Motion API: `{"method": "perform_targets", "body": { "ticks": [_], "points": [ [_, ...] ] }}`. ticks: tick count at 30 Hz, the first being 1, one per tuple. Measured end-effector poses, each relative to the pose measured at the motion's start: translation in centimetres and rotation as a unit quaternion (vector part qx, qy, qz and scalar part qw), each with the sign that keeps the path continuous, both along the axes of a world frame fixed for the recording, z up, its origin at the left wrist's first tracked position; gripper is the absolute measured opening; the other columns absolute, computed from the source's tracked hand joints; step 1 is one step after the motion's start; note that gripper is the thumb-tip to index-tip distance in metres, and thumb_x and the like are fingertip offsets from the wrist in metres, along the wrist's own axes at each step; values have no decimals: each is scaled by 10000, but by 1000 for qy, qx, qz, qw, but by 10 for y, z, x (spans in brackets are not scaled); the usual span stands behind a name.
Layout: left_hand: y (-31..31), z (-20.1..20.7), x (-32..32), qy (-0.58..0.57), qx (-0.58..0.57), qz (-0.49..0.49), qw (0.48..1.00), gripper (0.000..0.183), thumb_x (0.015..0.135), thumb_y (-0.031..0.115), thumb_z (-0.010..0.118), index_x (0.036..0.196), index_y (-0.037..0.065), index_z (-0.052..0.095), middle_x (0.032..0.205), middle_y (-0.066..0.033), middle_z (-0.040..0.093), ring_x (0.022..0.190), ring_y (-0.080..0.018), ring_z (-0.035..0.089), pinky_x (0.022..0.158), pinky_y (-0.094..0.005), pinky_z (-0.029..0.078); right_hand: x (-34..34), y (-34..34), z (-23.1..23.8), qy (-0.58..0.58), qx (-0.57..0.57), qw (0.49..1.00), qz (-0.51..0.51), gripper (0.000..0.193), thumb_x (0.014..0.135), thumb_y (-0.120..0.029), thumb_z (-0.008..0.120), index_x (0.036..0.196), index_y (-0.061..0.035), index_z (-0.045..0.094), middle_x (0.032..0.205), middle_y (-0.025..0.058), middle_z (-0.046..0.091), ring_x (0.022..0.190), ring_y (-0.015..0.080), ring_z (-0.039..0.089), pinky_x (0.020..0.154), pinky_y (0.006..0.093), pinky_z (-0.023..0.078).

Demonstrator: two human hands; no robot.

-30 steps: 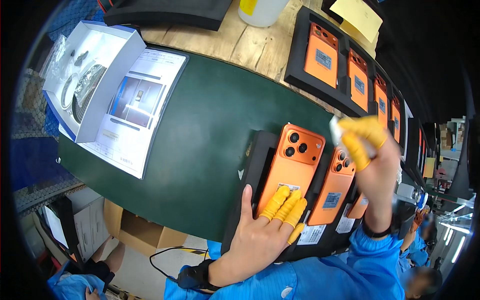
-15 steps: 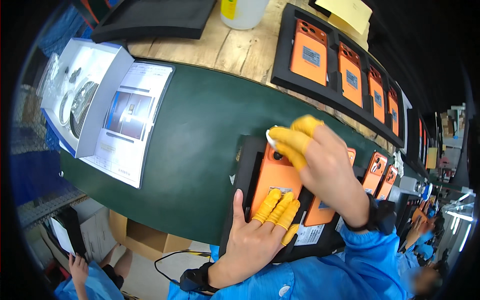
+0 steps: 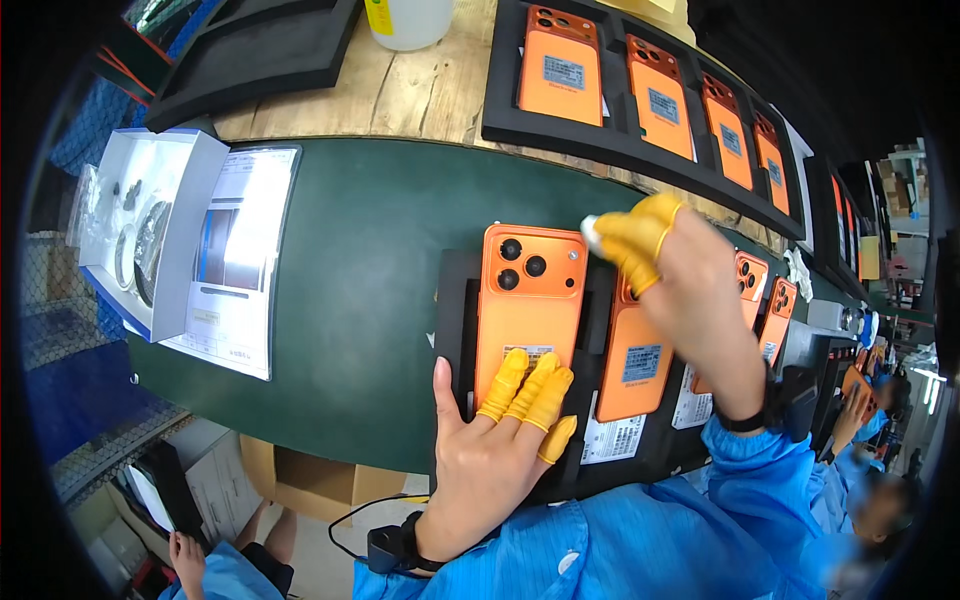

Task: Cleaning and inspecting the exterior of orange mobile phones at an assembly line station.

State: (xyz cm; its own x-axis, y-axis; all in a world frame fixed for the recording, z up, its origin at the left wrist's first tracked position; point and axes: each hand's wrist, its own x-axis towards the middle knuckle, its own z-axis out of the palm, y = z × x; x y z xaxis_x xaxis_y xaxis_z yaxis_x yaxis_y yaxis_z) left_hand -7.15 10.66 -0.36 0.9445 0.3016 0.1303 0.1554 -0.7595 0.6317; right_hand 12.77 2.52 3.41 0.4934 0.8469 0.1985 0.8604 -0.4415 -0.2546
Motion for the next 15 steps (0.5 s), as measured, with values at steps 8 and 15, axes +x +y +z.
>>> {"method": "perform_targets", "body": {
  "ticks": [8, 15],
  "points": [
    [0, 1, -2, 8, 10, -3, 1000, 389, 768, 228, 713, 1111, 62, 634, 916, -74, 695, 1029, -208, 631, 1078, -633, 106, 4, -4, 2, -95, 5, 993, 76, 180, 675, -22, 621, 855, -28, 626, 751, 88, 558, 727, 271, 548, 650, 361, 430],
    [-1, 1, -4, -10, 4, -2, 1000, 380, 768, 209, 712, 1111, 65, 634, 873, -74, 697, 1009, -232, 640, 1085, -618, 112, 16, 5, 0, -121, 18, 984, 126, 181, 683, -40, 625, 854, -102, 631, 736, 30, 560, 697, 198, 526, 675, 334, 364]
  ]
}}
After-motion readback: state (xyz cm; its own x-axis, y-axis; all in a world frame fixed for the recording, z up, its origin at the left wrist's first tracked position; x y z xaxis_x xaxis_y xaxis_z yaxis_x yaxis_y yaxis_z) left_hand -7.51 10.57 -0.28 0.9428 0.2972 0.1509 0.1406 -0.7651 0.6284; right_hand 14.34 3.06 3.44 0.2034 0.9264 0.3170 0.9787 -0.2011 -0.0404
